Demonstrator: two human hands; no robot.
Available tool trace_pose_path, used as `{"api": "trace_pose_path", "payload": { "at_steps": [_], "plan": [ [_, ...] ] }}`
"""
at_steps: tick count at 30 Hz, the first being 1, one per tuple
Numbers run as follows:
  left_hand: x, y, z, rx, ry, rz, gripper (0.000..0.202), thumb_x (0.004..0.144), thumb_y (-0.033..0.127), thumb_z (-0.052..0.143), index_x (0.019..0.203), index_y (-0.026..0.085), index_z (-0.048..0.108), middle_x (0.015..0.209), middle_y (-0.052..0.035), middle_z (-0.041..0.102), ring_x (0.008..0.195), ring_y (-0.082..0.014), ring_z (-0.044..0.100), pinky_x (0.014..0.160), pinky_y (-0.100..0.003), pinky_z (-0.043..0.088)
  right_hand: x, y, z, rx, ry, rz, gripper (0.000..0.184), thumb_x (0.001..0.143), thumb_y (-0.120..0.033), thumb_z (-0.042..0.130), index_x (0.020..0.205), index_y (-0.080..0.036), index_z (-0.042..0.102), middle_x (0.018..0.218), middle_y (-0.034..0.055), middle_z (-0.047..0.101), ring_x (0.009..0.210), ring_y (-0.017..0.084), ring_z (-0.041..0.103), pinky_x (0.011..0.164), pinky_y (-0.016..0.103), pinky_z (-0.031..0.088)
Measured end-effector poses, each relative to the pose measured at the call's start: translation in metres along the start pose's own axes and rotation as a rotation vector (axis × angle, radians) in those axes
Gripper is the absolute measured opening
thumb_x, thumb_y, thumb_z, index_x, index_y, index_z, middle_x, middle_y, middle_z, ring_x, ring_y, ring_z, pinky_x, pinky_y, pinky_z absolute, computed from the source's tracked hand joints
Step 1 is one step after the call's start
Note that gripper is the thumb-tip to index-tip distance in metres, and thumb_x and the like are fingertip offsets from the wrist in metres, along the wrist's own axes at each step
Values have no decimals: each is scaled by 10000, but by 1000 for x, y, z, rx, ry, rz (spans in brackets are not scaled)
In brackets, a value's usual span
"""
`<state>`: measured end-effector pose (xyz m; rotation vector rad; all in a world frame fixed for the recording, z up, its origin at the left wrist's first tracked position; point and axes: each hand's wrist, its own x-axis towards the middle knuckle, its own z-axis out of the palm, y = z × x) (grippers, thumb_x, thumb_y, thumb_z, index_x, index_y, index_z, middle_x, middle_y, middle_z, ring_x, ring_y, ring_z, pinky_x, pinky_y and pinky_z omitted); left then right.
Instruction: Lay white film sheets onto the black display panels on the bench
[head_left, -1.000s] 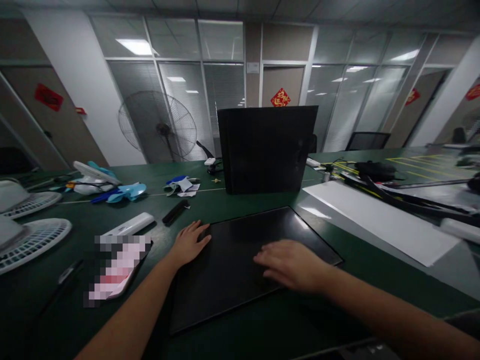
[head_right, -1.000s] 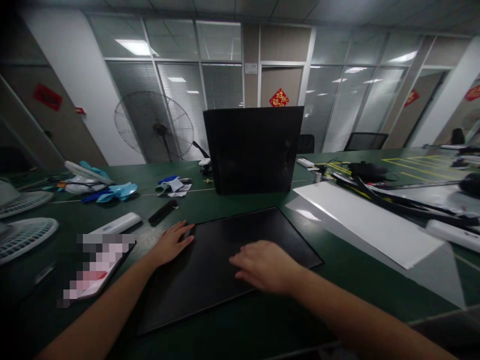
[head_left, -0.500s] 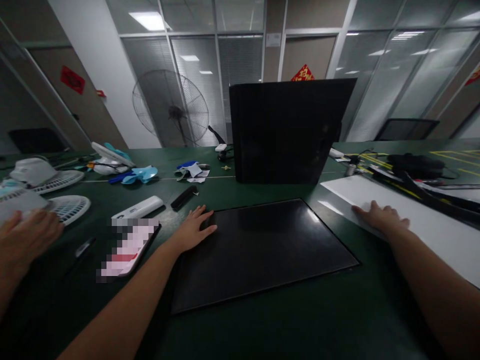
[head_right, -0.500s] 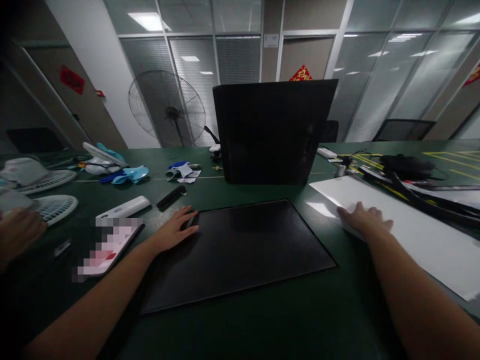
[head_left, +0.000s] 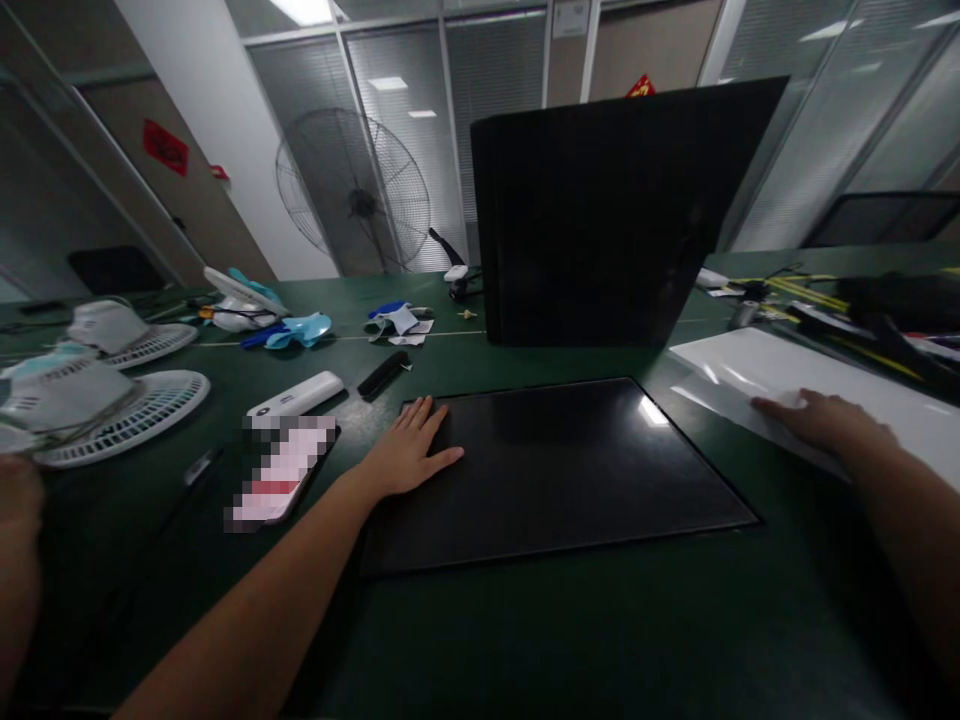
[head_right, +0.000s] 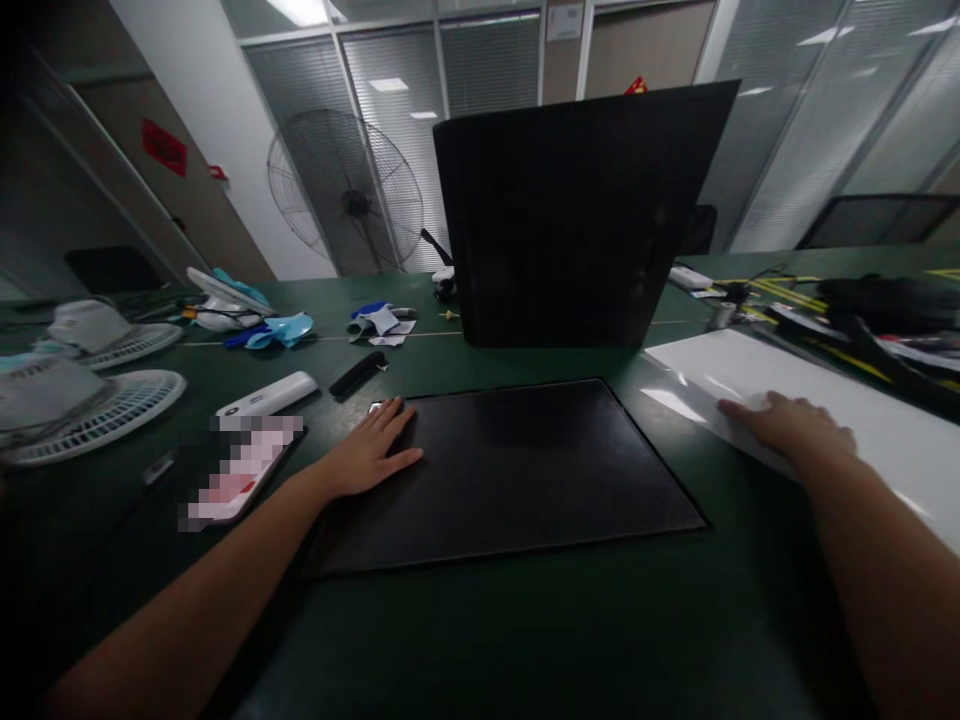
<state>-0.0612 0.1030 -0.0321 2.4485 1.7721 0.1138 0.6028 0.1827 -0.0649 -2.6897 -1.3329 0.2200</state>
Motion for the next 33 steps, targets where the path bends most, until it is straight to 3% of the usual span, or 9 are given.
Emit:
{"api": "trace_pose_path", "payload": {
  "at_steps": [4,8,10,13,18,21,24,29,33],
  "plan": [
    [9,-12,-2,4,32,-7,960,899,817,435,1596,157,432,1726,-180,257,1596,-382,216,1284,-525,208,-26,-16,-17,-49,12,12,909,903,-772,360,1542,-136,480,1460,295,546,1304,476,546,966,599,486],
    [11,-16,-1,57,218,-147,944,837,863,484,1484,181,576,1697,-170,339,1581,-423,235,1266,-574,223,-60,-35,-49,-193,92,-45,712,937,-669,405,1376,-152,622,1342,267,634,1186,446,629,865,545,541],
    [11,-16,0,42,282,-279,987,794,894,504,1454,166,596,1654,-200,402,1535,-463,316,1223,-600,299,-76,-46,-63,-247,56,-149,678,926,-669,444,1306,-152,662,1322,246,654,1149,431,649,864,530,544],
    [12,-15,2,-66,241,-352,973,792,885,514,1449,171,594,1579,-223,494,1421,-465,480,1139,-595,415,-109,-73,-71,-274,-21,-398,676,931,-672,457,1260,-133,698,1197,223,714,1060,396,688,882,495,539],
    [15,-17,5,-138,219,-332,927,832,823,520,1464,147,565,1599,-244,458,1425,-440,491,1138,-567,426,-192,-127,-53,-228,-17,-855,583,952,-597,431,1263,-211,738,1114,149,759,978,363,717,881,528,554],
    [17,-19,6,-127,222,-326,862,857,765,531,1451,141,570,1595,-233,471,1444,-409,479,1177,-539,390,-241,-148,-46,-187,-36,-973,602,945,-630,421,1277,-242,740,1095,152,760,955,388,721,842,610,559],
    [17,-19,5,-157,247,-336,749,925,684,463,1406,129,609,1580,-207,502,1440,-372,494,1200,-495,373,-279,-156,-44,-95,-87,-1079,684,940,-703,420,1388,-258,681,1233,150,734,1033,403,710,912,653,539],
    [15,-17,-2,-417,364,-353,741,1030,598,161,1267,147,699,1372,-129,697,1332,-304,598,1158,-422,432,-316,-163,-23,-45,-233,-1289,854,914,-822,413,1479,-213,611,1535,148,547,1369,400,545,1130,613,448],
    [14,-21,-4,-477,350,-351,641,1003,607,302,1281,171,682,1368,-101,707,1322,-315,605,1156,-447,438,-327,-167,-3,-20,-239,-1380,976,892,-872,400,1590,-192,471,1670,157,330,1535,402,315,1215,624,325]
  ]
}}
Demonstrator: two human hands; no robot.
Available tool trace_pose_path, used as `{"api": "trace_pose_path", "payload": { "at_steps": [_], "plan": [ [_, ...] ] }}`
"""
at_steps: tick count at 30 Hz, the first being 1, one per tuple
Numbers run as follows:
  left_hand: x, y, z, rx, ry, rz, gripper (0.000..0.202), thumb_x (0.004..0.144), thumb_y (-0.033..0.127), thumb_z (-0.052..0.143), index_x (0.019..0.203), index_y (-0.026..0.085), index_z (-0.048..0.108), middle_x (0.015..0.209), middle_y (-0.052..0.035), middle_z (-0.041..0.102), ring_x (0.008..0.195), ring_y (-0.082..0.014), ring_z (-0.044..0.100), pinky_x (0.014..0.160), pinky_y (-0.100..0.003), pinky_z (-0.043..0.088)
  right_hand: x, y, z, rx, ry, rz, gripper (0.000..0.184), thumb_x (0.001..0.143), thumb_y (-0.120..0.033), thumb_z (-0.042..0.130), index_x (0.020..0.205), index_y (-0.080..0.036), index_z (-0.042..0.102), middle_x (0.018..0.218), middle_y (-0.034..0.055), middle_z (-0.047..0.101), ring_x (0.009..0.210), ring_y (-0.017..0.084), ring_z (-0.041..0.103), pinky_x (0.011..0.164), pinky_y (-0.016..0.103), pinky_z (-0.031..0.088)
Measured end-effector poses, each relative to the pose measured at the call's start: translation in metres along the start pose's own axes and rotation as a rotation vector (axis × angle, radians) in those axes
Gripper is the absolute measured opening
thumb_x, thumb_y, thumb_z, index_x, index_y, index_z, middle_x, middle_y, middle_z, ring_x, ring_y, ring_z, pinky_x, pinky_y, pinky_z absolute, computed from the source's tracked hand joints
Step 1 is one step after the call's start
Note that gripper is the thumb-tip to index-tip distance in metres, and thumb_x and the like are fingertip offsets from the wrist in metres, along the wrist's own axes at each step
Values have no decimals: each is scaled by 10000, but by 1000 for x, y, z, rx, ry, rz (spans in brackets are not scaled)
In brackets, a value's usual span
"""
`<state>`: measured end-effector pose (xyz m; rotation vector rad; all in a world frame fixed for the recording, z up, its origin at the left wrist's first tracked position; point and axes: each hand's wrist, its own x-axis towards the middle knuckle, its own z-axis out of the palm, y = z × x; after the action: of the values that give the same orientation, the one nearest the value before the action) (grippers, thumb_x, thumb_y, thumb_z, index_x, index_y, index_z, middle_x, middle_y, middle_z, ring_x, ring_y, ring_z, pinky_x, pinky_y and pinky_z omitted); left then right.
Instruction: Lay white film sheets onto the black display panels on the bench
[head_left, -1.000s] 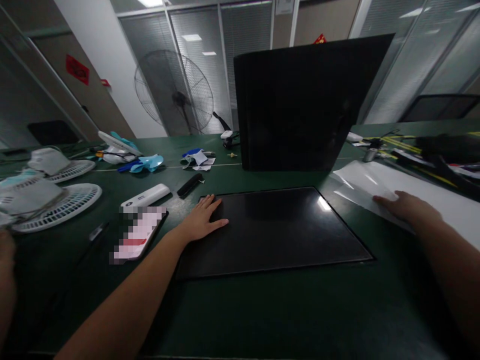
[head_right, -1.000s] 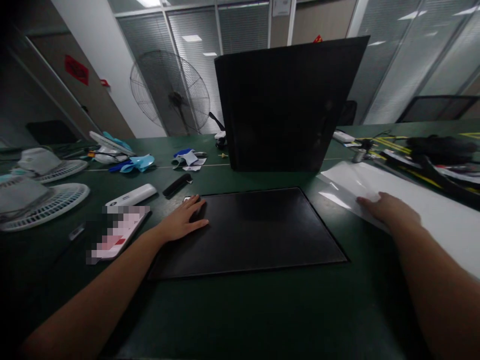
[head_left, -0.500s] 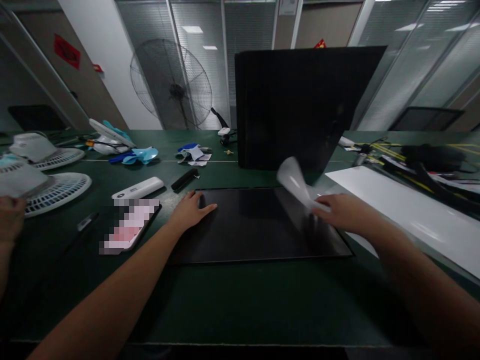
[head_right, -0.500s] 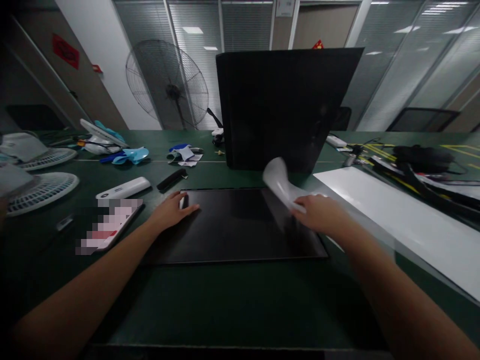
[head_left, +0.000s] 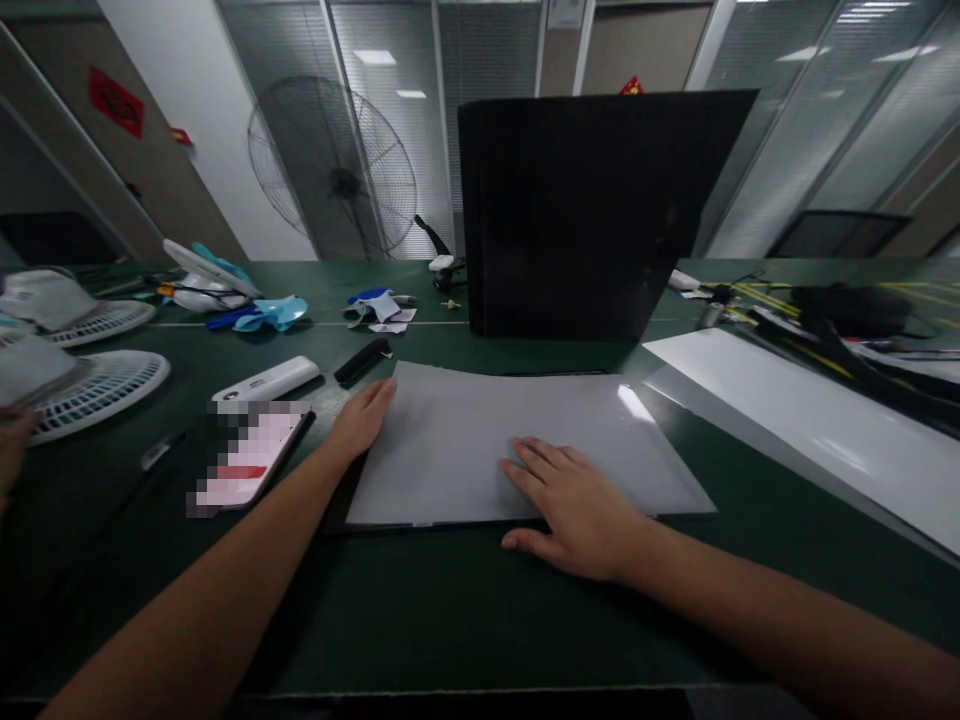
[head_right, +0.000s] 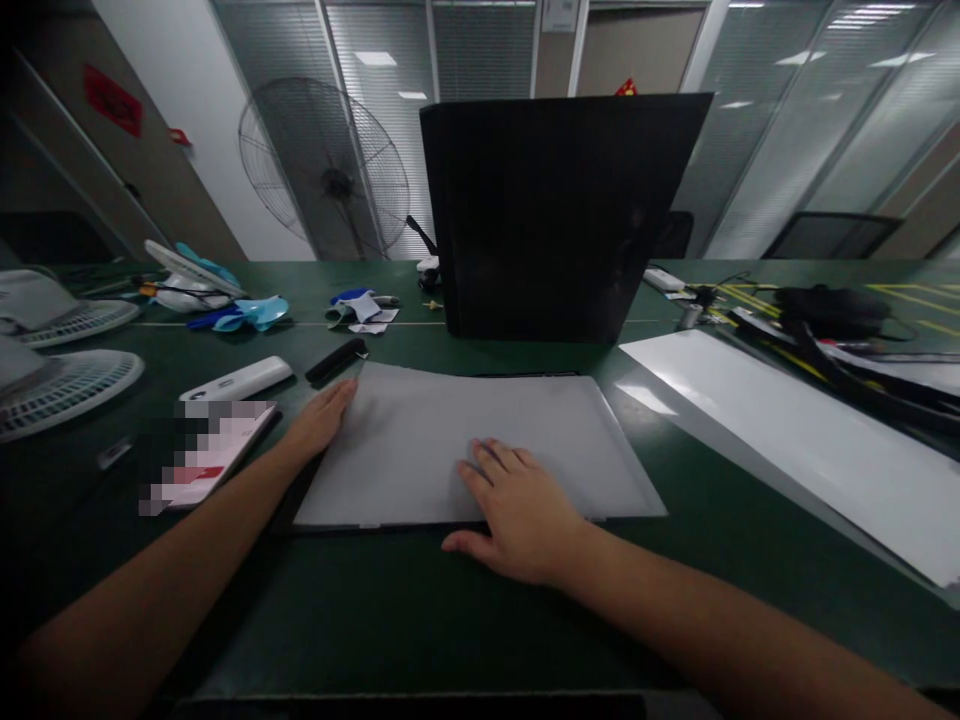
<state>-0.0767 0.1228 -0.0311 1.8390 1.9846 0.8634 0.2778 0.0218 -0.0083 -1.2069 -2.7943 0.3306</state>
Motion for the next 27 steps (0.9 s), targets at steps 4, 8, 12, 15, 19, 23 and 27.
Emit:
{"api": "trace_pose_path", "payload": {
  "at_steps": [4,8,12,15,19,23,27],
  "plan": [
    [2,-4,2,128,-69,28,712,830,488,646,1443,138,552,1509,-161,595,1383,-349,561,1192,-458,398,2,8,-3,97,-10,-57,869,944,-811,400,1609,-252,436,1671,111,346,1538,348,332,1226,597,315],
    [3,-10,7,152,-33,-8,936,837,446,664,1617,99,280,1644,-218,415,1480,-355,462,1225,-467,351,8,34,-17,170,-24,-103,730,1034,-673,355,1613,-234,417,1636,84,426,1524,283,372,1262,547,267],
    [4,-15,9,219,-66,58,838,892,439,584,1614,113,310,1662,-198,394,1507,-323,429,1240,-449,330,8,97,-35,-42,70,15,680,1036,-644,373,1545,-217,516,1632,89,431,1575,321,246,1279,626,71],
    [3,-18,10,337,-113,121,660,927,403,504,1542,165,467,1637,-159,439,1522,-318,401,1248,-468,314,-15,170,-49,-258,281,337,677,1056,-587,303,1499,-137,547,1607,159,457,1585,339,199,1265,634,49],
    [1,-20,13,412,-100,134,631,946,339,455,1549,152,461,1638,-184,427,1528,-344,384,1231,-508,330,-66,266,-47,-328,345,925,880,1001,-701,307,1605,-63,363,1686,253,249,1591,405,77,1213,693,102],
    [0,-22,13,424,-95,153,648,936,296,428,1569,159,424,1621,-164,457,1510,-311,416,1233,-495,328,-94,316,-31,-78,156,1150,918,944,-809,282,1582,-166,430,1705,228,217,1567,437,147,1162,726,155],
    [-1,-19,13,418,-97,128,637,970,349,390,1566,130,425,1629,-199,440,1529,-331,386,1233,-514,315,-86,324,-26,-14,148,1115,805,961,-731,345,1558,-206,464,1626,214,402,1451,416,409,1132,626,320]
  ]
}}
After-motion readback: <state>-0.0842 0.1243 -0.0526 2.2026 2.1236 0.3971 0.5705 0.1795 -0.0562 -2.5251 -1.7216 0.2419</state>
